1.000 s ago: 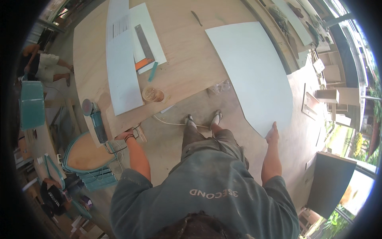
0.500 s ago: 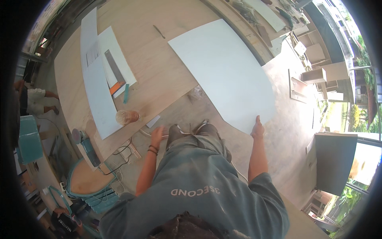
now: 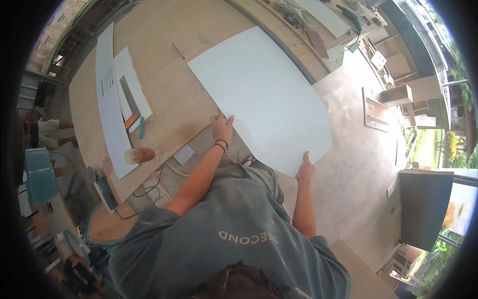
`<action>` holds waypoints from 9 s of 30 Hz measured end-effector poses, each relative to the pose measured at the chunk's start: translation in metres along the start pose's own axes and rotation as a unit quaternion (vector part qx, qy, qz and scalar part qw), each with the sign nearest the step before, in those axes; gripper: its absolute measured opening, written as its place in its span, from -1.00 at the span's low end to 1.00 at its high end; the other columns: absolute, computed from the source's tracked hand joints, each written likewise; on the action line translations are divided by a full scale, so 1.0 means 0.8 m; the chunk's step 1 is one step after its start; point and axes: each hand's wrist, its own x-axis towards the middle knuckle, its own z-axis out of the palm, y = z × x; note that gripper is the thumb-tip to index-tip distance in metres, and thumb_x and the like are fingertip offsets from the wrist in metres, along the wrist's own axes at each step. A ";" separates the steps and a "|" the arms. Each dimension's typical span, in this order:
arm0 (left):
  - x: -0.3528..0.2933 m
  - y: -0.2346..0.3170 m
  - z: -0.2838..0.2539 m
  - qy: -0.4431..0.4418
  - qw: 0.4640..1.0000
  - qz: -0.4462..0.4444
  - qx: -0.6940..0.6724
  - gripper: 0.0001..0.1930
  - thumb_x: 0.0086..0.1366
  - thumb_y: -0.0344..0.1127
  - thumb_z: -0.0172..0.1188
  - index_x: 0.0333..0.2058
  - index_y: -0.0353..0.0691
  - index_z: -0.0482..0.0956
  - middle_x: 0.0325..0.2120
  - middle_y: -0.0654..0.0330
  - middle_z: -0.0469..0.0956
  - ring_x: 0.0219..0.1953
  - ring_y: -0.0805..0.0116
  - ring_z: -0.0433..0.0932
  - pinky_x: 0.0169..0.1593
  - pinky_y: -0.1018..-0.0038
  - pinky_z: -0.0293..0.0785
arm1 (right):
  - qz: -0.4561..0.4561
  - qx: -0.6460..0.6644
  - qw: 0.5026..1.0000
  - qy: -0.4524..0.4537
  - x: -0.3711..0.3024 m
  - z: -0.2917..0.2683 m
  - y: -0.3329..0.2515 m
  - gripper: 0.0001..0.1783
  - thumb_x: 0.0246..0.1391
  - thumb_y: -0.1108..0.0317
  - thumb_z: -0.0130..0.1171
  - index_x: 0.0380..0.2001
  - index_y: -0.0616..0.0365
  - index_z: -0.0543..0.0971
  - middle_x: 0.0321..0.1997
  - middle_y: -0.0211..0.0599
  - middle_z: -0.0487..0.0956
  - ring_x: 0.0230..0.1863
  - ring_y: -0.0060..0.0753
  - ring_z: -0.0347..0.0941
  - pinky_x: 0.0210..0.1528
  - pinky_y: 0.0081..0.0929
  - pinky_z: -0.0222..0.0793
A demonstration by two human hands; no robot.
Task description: The person moves a white panel onto a workbench and uses a hammer to tap it into place. They then lift a large curved wooden panel and fit it into a curved wooden frame structure, adjusting the fit by hand.
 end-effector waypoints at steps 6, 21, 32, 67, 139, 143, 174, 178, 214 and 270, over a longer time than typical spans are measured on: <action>0.010 0.005 0.003 0.069 0.989 0.042 0.120 -0.27 0.26 0.02 0.34 0.29 -0.30 0.40 -0.21 0.13 0.51 -0.15 0.07 0.46 0.00 0.15 0.43 | -0.004 0.004 1.000 -0.001 0.017 0.001 -0.010 -0.32 0.34 0.07 0.20 0.25 0.45 0.37 0.22 -0.03 0.51 0.14 -0.10 0.53 0.14 -0.14 0.53; 0.042 0.007 -0.011 0.045 0.997 0.008 0.056 -0.26 0.27 -0.01 0.35 0.29 -0.35 0.39 -0.05 0.05 0.58 0.07 0.03 0.44 0.25 0.08 0.26 | 0.035 0.041 0.994 -0.100 0.037 0.020 -0.004 -0.36 0.43 0.08 0.04 0.31 0.41 0.30 0.27 -0.05 0.47 0.21 -0.07 0.48 0.23 -0.12 0.48; 0.070 0.009 -0.023 0.042 0.998 -0.004 0.051 -0.26 0.30 0.04 0.31 0.30 -0.33 0.38 -0.20 0.11 0.61 0.02 0.06 0.46 0.16 0.10 0.32 | 0.024 0.016 0.992 -0.126 0.035 0.058 -0.007 -0.30 0.43 -0.06 0.00 0.27 0.41 0.34 0.25 -0.10 0.47 0.21 -0.07 0.45 0.27 -0.16 0.39; 0.193 0.008 -0.065 0.043 0.995 -0.018 0.093 -0.30 0.37 0.04 0.22 0.31 -0.33 0.36 0.11 0.08 0.52 0.17 0.07 0.42 0.24 0.15 0.35 | 0.029 0.008 0.990 -0.139 0.065 0.184 0.003 -0.25 0.45 -0.10 -0.09 0.34 0.43 0.28 0.34 -0.02 0.40 0.31 -0.06 0.36 0.37 -0.19 0.27; 0.199 0.054 -0.054 0.088 0.992 -0.085 0.039 -0.44 0.34 -0.08 0.26 0.17 -0.38 0.50 -0.09 0.07 0.62 0.04 0.12 0.48 0.14 0.27 0.49 | -0.592 -0.714 0.239 -0.286 0.087 0.481 -0.121 -0.06 0.10 -0.12 0.31 0.49 -0.29 0.14 0.52 0.10 0.13 0.47 0.37 0.10 0.14 0.46 0.37; 0.189 0.060 -0.041 0.087 0.993 -0.063 0.049 -0.52 0.34 -0.10 0.26 0.07 -0.36 0.56 -0.13 0.08 0.64 0.01 0.08 0.51 0.10 0.24 0.51 | -0.583 -0.718 0.248 -0.286 0.092 0.513 -0.113 -0.06 0.10 -0.16 0.29 0.49 -0.33 0.14 0.54 0.09 0.10 0.49 0.39 0.07 0.16 0.49 0.35; -0.130 -0.475 -0.384 0.489 0.493 -0.297 -0.655 -0.02 0.31 0.52 -0.07 0.42 -0.17 0.16 0.40 0.10 0.19 0.39 0.04 0.21 0.44 0.07 0.08 | -0.533 -0.755 0.248 -0.290 0.112 0.672 -0.119 -0.04 0.14 0.02 0.27 0.51 -0.50 0.02 0.60 0.00 -0.04 0.56 0.28 -0.05 0.27 0.38 0.32; -0.123 -0.506 -0.390 0.491 0.556 -0.318 -0.591 -0.06 0.33 0.47 -0.02 0.44 -0.12 0.13 0.41 0.10 0.19 0.39 0.03 0.22 0.42 0.02 0.12 | -0.525 -0.760 0.253 -0.286 0.113 0.691 -0.118 -0.04 0.14 0.04 0.27 0.52 -0.53 0.00 0.61 -0.02 -0.05 0.58 0.25 -0.09 0.30 0.36 0.29; -0.102 -0.497 -0.402 0.483 0.600 -0.359 -0.527 -0.04 0.36 0.42 -0.05 0.51 -0.05 -0.07 0.53 0.08 -0.10 0.51 0.05 -0.04 0.48 0.06 -0.06 | -0.530 -0.776 0.224 -0.259 0.102 0.761 -0.125 -0.05 0.17 0.04 0.23 0.54 -0.34 0.00 0.59 0.14 -0.06 0.53 0.37 -0.01 0.29 0.37 0.34; -0.116 -0.499 -0.394 0.478 0.519 -0.347 -0.618 -0.14 0.36 0.34 0.04 0.44 -0.07 0.14 0.41 0.15 0.19 0.39 0.04 0.21 0.40 0.04 0.13 | -0.488 -0.810 0.222 -0.237 0.106 0.869 -0.128 -0.02 0.21 -0.03 0.18 0.55 -0.49 -0.13 0.62 0.10 -0.13 0.56 0.32 -0.06 0.37 0.19 0.29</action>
